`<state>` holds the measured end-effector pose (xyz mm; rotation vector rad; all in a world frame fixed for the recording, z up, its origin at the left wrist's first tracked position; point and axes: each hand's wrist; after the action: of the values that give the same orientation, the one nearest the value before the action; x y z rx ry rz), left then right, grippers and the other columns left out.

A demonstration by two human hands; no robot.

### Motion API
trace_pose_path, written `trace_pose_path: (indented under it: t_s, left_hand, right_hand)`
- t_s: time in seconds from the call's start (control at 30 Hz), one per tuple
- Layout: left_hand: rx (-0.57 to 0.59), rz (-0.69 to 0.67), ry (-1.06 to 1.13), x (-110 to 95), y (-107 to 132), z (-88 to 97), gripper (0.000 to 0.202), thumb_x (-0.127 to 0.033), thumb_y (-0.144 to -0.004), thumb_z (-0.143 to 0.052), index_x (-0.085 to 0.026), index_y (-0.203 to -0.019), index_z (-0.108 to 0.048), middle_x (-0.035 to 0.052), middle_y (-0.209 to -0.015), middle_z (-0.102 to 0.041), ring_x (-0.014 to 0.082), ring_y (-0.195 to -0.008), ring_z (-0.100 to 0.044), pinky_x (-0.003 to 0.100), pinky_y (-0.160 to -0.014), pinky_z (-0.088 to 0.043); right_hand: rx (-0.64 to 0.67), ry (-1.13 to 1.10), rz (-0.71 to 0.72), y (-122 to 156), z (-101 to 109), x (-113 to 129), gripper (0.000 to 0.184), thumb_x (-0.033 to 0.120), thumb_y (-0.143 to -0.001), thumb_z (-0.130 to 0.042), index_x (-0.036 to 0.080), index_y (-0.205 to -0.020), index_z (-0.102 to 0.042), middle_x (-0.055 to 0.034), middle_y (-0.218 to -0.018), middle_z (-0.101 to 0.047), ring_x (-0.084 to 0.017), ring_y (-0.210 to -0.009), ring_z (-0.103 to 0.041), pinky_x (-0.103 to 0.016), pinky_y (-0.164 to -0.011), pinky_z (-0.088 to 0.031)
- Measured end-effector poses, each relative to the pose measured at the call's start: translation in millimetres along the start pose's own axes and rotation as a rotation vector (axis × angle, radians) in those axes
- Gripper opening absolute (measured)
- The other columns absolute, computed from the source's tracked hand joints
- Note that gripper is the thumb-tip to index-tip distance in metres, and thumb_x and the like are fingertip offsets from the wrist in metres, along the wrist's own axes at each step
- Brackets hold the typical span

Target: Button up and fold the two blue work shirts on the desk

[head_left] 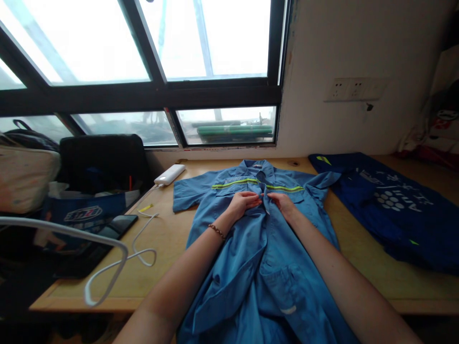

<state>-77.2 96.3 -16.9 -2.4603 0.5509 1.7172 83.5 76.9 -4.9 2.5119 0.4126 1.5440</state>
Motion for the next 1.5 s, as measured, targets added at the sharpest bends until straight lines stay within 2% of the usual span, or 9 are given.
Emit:
trace_pose_path:
  t_s: [0.3,0.4,0.47,0.57,0.7,0.87,0.97,1.17,1.5]
  left_hand:
    - [-0.001,-0.021,-0.012,1,-1,0.5,0.025,-0.019,-0.061,-0.071,-0.007,-0.081,-0.061,0.0119,-0.078,-0.066,0.0179,-0.072,-0.064,0.026,-0.068,-0.051]
    - [-0.007,-0.027,-0.022,2,-1,0.6,0.026,-0.02,-0.06,-0.071,-0.007,-0.081,-0.061,0.0116,-0.077,-0.066,0.0175,-0.071,-0.064,0.025,-0.066,-0.051]
    - [-0.003,-0.035,-0.036,2,-1,0.5,0.026,-0.021,-0.06,-0.071,-0.007,-0.08,-0.062,0.0112,-0.075,-0.066,0.0167,-0.069,-0.064,0.025,-0.065,-0.051]
    - [0.004,-0.043,-0.04,2,0,-0.2,0.025,-0.021,-0.059,-0.072,-0.008,-0.077,-0.063,0.0098,-0.072,-0.065,0.0148,-0.065,-0.063,0.026,-0.064,-0.051]
    - [0.023,-0.037,-0.057,0,2,-2.5,0.028,-0.025,-0.058,-0.072,-0.008,-0.078,-0.063,0.0089,-0.071,-0.065,0.0144,-0.064,-0.062,0.026,-0.064,-0.05]
    - [-0.017,-0.019,-0.13,0,3,-6.8,0.03,-0.033,-0.058,-0.071,-0.008,-0.072,-0.063,0.0071,-0.066,-0.064,0.0117,-0.056,-0.058,0.022,-0.055,-0.047]
    - [-0.063,-0.021,-0.155,1,2,-7.2,0.022,-0.026,-0.057,-0.071,-0.009,-0.068,-0.062,0.0052,-0.062,-0.062,0.0106,-0.054,-0.057,0.021,-0.053,-0.046]
    - [-0.11,-0.001,-0.1,5,-4,-2.4,0.01,-0.014,-0.06,-0.065,-0.01,-0.065,-0.058,0.0036,-0.058,-0.059,0.0103,-0.053,-0.056,0.022,-0.053,-0.047]
    - [-0.126,-0.036,0.06,6,-4,-5.7,0.027,-0.002,-0.055,-0.064,-0.012,-0.076,-0.049,-0.0021,-0.06,-0.053,0.0085,-0.053,-0.056,0.022,-0.056,-0.047]
  right_hand:
    - [-0.046,-0.009,0.032,-2,0,-3,0.015,0.012,-0.066,-0.053,0.012,-0.072,-0.067,-0.004,-0.06,-0.065,-0.015,-0.053,-0.059,-0.025,-0.056,-0.05]
    - [-0.035,0.005,0.069,-3,0,-5,0.014,0.02,-0.069,-0.054,0.012,-0.069,-0.066,-0.0053,-0.062,-0.066,-0.015,-0.053,-0.059,-0.025,-0.054,-0.049]
    - [-0.022,0.007,0.068,-3,0,-5,0.022,0.029,-0.073,-0.051,0.012,-0.067,-0.065,-0.0072,-0.064,-0.066,-0.015,-0.055,-0.06,-0.025,-0.053,-0.049]
    - [0.009,0.085,0.117,-2,1,-7,0.019,0.03,-0.069,-0.056,0.012,-0.067,-0.063,-0.0075,-0.066,-0.066,-0.015,-0.058,-0.061,-0.024,-0.052,-0.048]
    - [-0.035,0.335,0.325,-4,2,-14,0.017,0.029,-0.059,-0.065,0.015,-0.07,-0.061,-0.0033,-0.064,-0.065,-0.016,-0.056,-0.06,-0.025,-0.053,-0.047]
    - [-0.245,0.949,0.684,1,-3,-18,0.011,0.028,-0.065,-0.058,0.018,-0.066,-0.06,0.0,-0.055,-0.06,-0.014,-0.053,-0.055,-0.025,-0.057,-0.042]
    - [-0.273,1.1,0.74,6,-8,-19,0.007,0.025,-0.067,-0.055,0.019,-0.07,-0.058,0.0016,-0.054,-0.058,-0.013,-0.051,-0.054,-0.024,-0.056,-0.039]
    - [-0.241,1.059,0.725,6,-10,-21,0.01,0.025,-0.066,-0.055,0.02,-0.075,-0.055,0.003,-0.052,-0.057,-0.013,-0.05,-0.053,-0.023,-0.054,-0.038]
    - [-0.066,0.703,0.606,2,-6,-19,0.026,0.026,-0.064,-0.057,0.017,-0.088,-0.056,0.0037,-0.054,-0.055,-0.011,-0.048,-0.05,-0.02,-0.047,-0.038]
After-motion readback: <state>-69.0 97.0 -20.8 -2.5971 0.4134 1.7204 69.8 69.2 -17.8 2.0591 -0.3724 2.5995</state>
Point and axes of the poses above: each hand's wrist, its own y-axis away from the middle knuckle, its own z-axis out of the back of the hand, x = y × z
